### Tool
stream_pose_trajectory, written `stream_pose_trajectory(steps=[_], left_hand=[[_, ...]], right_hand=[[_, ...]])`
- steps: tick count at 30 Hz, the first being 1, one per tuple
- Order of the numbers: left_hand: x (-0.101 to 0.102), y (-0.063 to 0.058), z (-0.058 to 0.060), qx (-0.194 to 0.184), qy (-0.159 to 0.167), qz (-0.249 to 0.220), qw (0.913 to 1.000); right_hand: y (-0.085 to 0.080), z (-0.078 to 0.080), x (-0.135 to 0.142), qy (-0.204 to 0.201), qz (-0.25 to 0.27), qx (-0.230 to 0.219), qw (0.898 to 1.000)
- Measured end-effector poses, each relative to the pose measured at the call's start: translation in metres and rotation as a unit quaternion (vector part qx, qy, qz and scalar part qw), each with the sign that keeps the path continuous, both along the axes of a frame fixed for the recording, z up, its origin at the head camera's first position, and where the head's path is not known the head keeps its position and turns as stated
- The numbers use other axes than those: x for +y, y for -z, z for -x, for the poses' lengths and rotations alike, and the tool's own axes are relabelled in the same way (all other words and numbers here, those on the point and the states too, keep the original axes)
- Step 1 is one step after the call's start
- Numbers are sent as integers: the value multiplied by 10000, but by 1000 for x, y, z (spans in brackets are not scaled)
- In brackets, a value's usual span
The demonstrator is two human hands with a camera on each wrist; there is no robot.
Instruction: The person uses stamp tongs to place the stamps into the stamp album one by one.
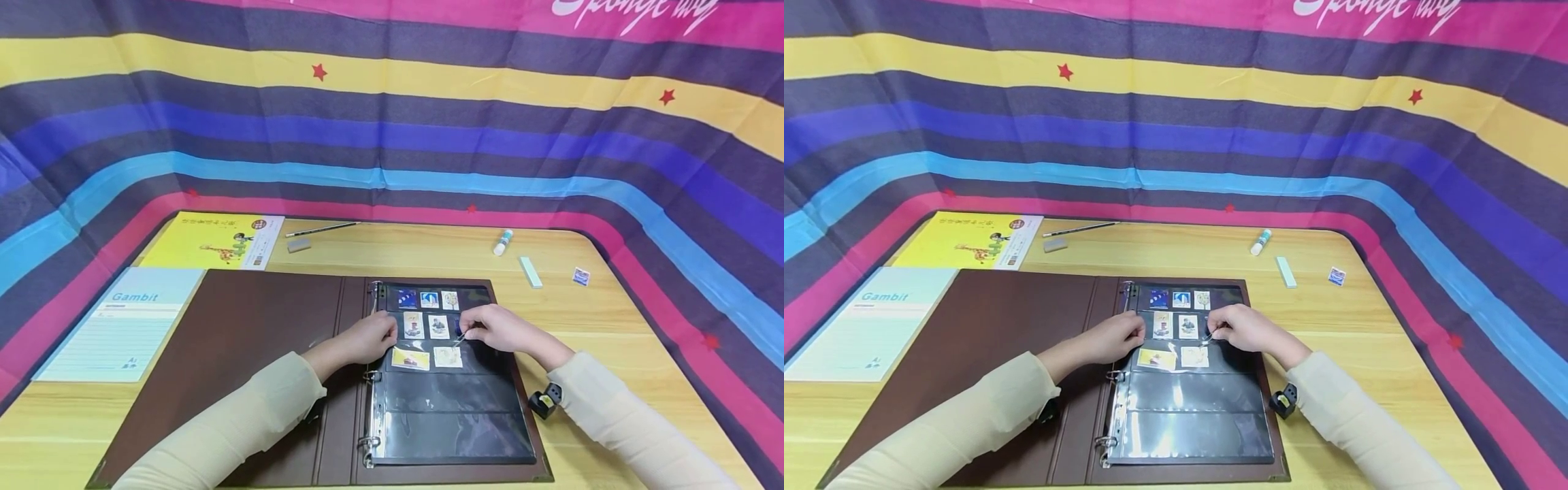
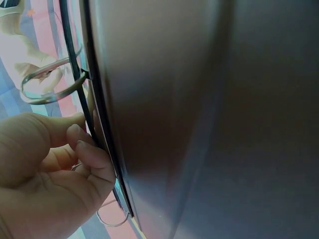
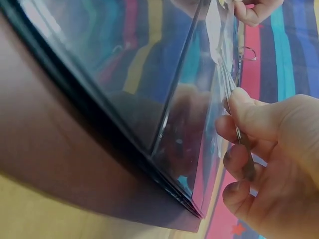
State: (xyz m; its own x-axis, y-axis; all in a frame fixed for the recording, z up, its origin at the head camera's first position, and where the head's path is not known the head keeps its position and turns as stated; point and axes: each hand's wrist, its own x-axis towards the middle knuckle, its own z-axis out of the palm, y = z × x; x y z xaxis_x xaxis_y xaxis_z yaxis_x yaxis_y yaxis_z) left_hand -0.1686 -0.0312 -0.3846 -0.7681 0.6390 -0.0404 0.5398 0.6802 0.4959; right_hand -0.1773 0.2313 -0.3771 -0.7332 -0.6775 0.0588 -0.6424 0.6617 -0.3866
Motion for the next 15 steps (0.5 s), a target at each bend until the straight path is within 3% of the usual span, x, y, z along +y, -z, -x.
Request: stream_pose_trajectory(steps=[7,11,15], left_hand=[[1,0,0,42,7,-7,10000],[0,1,1,56,-3,-54,10000],[0,3,1,47,-1,-102,9999]], right_hand=[[-3,3,8,14,87,-2,10000],[-9,9,26,572,278,111,9979],[-16,18,59,1349,548,223,9891]])
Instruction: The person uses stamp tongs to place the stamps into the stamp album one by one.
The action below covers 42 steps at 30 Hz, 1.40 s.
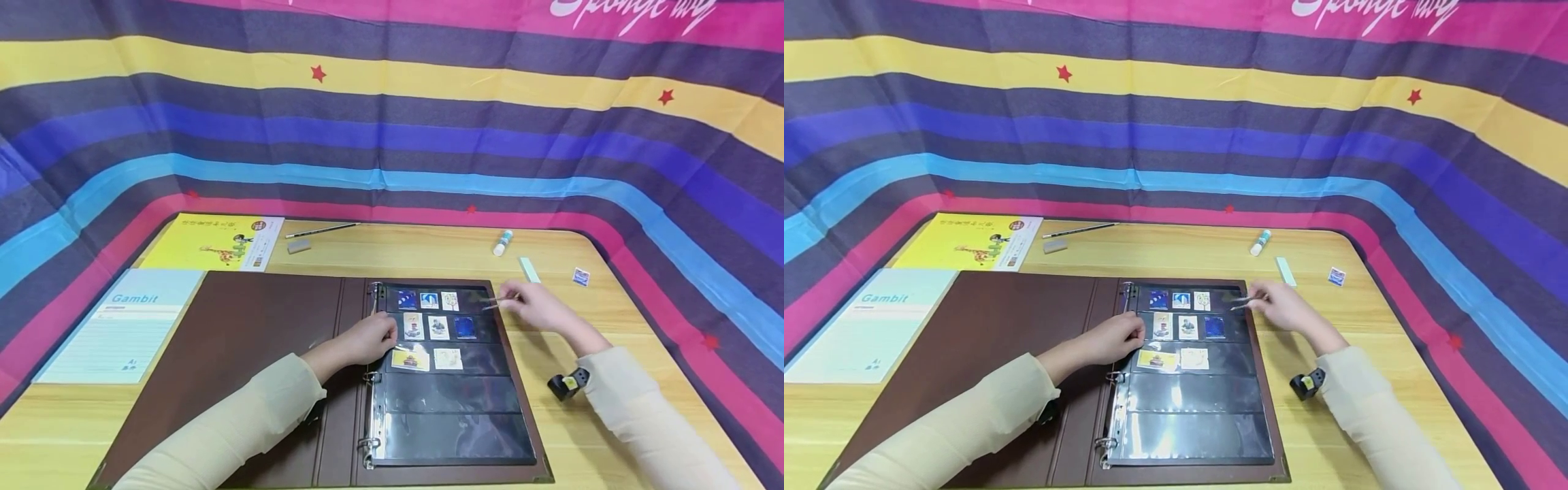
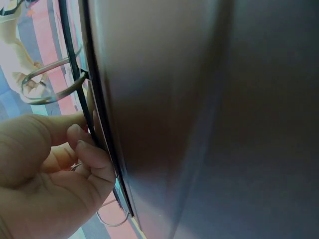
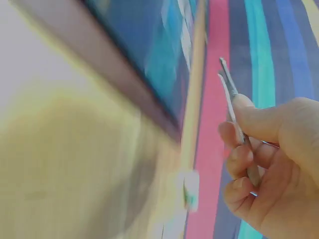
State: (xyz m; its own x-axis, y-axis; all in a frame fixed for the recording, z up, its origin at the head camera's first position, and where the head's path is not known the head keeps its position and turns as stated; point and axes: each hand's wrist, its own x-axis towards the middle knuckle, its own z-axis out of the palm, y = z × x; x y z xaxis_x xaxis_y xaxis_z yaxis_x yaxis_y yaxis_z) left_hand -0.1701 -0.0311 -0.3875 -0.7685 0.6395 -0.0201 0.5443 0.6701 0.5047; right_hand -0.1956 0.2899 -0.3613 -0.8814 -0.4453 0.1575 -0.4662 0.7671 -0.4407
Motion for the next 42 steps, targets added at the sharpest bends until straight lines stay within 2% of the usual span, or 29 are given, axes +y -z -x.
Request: stream_pose_trajectory(steps=[3,6,9,12,14,18,21,24,26,28,32,34,37,42], left_hand=[[0,1,0,1,13,-24,10000],[0,0,0,-8,8,-34,10000],[-1,0,0,-56,-9,-49,10000],[-1,0,1,-76,-23,-34,10000],[-1,0,1,-77,-29,-19,10000],[0,0,1,-84,-18,19,10000],[1,0,1,-127,-11,4,9999],[1,0,1,-128,-14,-15,9999],[1,0,1,-63,-3,-25,10000],[0,0,0,1,9,-44,10000],[-1,1,0,80,32,-92,9999],[-1,1,0,73,32,-106,9999],[-1,2,1,68,32,-111,9999],[-1,2,1,46,27,-104,9999]], right_hand=[[-1,8,30,705,186,98,9973],[-1,13,62,1504,356,83,9880],[2,17,92,2497,237,178,9679],[6,20,114,3346,-17,-35,9423],[8,20,123,3718,-205,-178,9279],[12,18,132,3996,-373,-589,9140],[14,17,136,4063,-451,-768,9094],[16,17,138,3970,-517,-852,9124],[16,16,139,3811,-577,-857,9187],[16,14,139,3522,-637,-814,9302],[15,8,142,2661,-761,-594,9591],[14,4,144,2240,-846,-485,9697],[12,-3,146,1913,-980,-392,9758],[10,-12,147,1892,-865,-248,9778]])
